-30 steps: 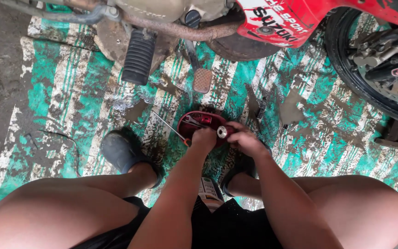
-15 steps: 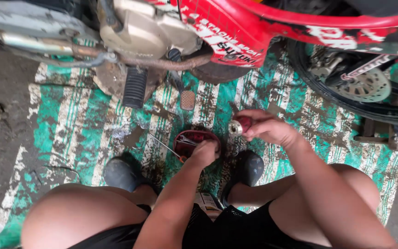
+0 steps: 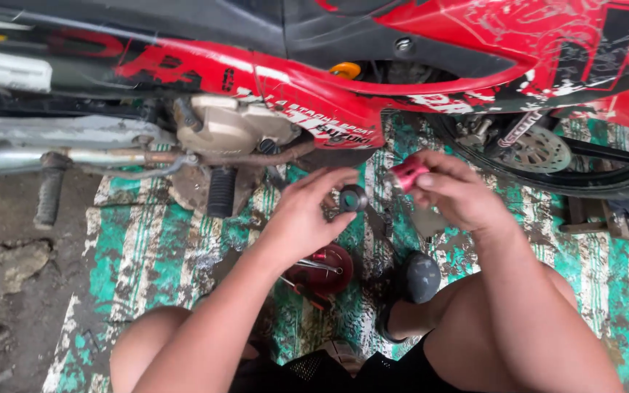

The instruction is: Repairing a motorcycle engine by manipulating small parts and using a screwdriver

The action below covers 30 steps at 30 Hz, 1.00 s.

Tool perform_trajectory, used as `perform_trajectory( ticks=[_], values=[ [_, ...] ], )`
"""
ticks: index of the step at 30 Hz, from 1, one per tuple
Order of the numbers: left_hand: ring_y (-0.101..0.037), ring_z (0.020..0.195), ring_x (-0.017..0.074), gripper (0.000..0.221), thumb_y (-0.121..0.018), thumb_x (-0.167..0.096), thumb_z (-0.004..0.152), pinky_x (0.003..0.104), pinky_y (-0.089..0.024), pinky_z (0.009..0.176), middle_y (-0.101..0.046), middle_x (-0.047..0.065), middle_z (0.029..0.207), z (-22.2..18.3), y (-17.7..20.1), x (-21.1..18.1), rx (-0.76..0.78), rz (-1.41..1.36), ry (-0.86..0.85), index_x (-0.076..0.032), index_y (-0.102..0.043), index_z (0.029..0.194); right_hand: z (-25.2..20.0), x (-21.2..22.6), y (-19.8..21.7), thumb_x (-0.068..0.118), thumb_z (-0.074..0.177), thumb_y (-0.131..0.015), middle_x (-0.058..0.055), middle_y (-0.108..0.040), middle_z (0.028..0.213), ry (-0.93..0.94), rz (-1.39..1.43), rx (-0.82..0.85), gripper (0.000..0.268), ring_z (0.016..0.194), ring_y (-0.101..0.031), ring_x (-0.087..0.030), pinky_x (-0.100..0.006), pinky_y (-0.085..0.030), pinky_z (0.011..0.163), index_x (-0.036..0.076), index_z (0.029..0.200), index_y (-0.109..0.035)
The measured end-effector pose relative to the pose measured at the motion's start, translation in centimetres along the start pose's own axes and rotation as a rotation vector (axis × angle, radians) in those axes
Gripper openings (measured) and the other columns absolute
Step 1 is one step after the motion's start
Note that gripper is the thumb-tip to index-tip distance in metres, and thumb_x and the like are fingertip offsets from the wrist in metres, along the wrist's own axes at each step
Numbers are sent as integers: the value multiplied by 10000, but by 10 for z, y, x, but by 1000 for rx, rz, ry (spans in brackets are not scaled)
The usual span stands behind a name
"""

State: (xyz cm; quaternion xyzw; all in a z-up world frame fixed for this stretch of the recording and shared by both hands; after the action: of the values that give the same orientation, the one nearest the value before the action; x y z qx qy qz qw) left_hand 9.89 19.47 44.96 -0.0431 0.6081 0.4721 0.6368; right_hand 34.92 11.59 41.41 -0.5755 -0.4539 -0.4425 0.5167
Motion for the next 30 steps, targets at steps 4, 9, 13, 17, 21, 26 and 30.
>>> perform_trajectory(
  ticks=[4,9,13,17,21,26,30],
  values=[
    [-807,770,270,498,-945,-73,791,402,-679,732,-803,166,1220,-6,2,-22,-74,-84,-47,-68,-818,1273,4,2,-11,141,954,-790,-205,-712,982,21,-371,-66,358,845,-685,-303,-407,-545,752,-85,1221,-715],
    [-618,1349,505,453,-978,-241,828,573,-564,1052,-589,252,1516,-2,-1,-30,-39,-249,-118,-118,-841,1242,6,9,-31,95,928,-834,-235,-773,1011,46,-353,-99,328,906,-722,-363,-482,-578,863,-61,1203,-746],
    [-522,1487,599,483,-964,-254,834,693,-489,1190,-416,286,1736,-1,-14,-22,32,-417,-88,-196,-834,1295,5,4,-47,85,926,-865,-202,-784,949,19,-316,-56,308,810,-723,-313,-441,-600,749,-57,1188,-784],
    [-633,1424,476,513,-990,-186,814,528,-646,1062,-477,208,1729,-7,-26,-5,58,-638,36,-155,-837,1303,1,-8,-49,136,967,-837,-174,-789,950,-3,-253,-61,306,816,-718,-239,-384,-591,700,-64,1195,-795],
    [-667,1365,509,514,-1000,-252,790,517,-694,971,-502,248,1700,-9,-22,-15,67,-547,-2,-152,-846,1271,-2,-17,-53,178,988,-813,-179,-759,903,-67,-196,-52,335,741,-636,-212,-343,-544,612,-67,1216,-807],
    [-682,1336,410,510,-995,-248,810,435,-685,956,-518,206,1705,-11,-30,9,13,-600,69,-163,-850,1292,-4,-15,-56,398,1097,-604,-216,-670,963,-163,-105,-17,610,789,-573,-244,-362,-505,630,-126,1399,-676],
    [-678,1314,356,521,-983,-238,834,354,-666,936,-514,217,1695,-6,-21,13,-120,-602,32,-107,-827,1313,-7,-13,-61,449,1129,-518,-121,-545,1005,-242,54,-6,616,826,-573,-229,-337,-477,633,-72,1453,-572]
  ],
)
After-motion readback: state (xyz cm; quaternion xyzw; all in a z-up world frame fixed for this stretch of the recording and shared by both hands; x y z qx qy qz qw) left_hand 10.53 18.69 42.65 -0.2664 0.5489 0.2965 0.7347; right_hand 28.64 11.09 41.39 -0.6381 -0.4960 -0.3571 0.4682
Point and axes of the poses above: each hand's wrist, its own z-axis towards the middle knuckle, its own y-axis out of the back of the hand, x = y × z, the point moved 7 cm from there along z, towards the middle knuckle
